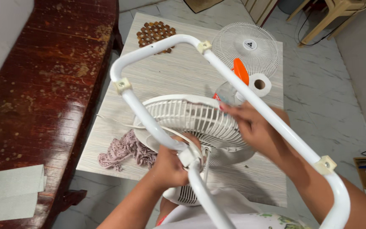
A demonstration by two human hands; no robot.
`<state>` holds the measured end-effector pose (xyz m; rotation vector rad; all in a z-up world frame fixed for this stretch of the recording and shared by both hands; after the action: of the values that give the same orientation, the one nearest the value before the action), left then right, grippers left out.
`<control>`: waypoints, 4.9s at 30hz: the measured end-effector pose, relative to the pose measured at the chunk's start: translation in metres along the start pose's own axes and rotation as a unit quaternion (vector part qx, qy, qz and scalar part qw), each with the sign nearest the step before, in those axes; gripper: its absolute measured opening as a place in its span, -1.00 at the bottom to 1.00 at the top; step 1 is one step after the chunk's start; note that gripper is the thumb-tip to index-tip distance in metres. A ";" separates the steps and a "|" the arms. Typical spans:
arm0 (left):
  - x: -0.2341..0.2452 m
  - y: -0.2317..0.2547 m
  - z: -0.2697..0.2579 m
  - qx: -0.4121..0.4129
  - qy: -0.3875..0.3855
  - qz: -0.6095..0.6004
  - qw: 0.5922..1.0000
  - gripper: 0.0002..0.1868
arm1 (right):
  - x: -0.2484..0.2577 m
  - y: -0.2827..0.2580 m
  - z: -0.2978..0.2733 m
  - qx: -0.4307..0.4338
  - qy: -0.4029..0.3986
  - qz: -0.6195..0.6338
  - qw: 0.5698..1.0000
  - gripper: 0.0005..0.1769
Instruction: The person cleans the motor housing and internal components of a disassembled electric fan using a toothbrush and a cloth. They apply a cleaning liquid from a spray bottle and scrub the various crevices before wiping the parts clean.
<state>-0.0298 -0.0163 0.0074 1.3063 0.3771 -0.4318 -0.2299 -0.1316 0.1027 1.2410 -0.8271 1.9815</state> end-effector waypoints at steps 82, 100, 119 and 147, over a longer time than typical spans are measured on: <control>0.053 0.031 0.090 -0.040 -0.023 0.171 0.984 -0.78 | -0.029 0.030 0.030 -0.002 -0.238 0.179 0.955 -0.75; 0.082 0.000 0.106 0.099 -0.011 0.055 0.993 -0.72 | -0.058 0.070 0.025 -0.178 -0.240 0.370 0.879 -0.72; 0.096 0.000 0.065 0.318 -0.006 0.345 0.883 -0.42 | -0.084 0.024 -0.003 0.239 0.039 -0.001 0.970 -0.75; 0.056 0.000 0.022 0.168 0.113 0.617 0.760 -0.68 | -0.073 0.066 0.000 -0.041 -0.317 0.071 0.945 -0.76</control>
<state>0.0193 -0.0427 -0.0159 1.6669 -0.4348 0.8297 -0.2574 -0.1850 0.0249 1.8469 -1.3207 1.6279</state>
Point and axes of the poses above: each hand's wrist, its own z-axis towards the middle knuckle, its own x-axis out of the back of the hand, y = z × x, the point moved 3 cm from there along z, towards the middle knuckle, and after that the axes turned 14 degrees about -z, right-handed, at the moved point
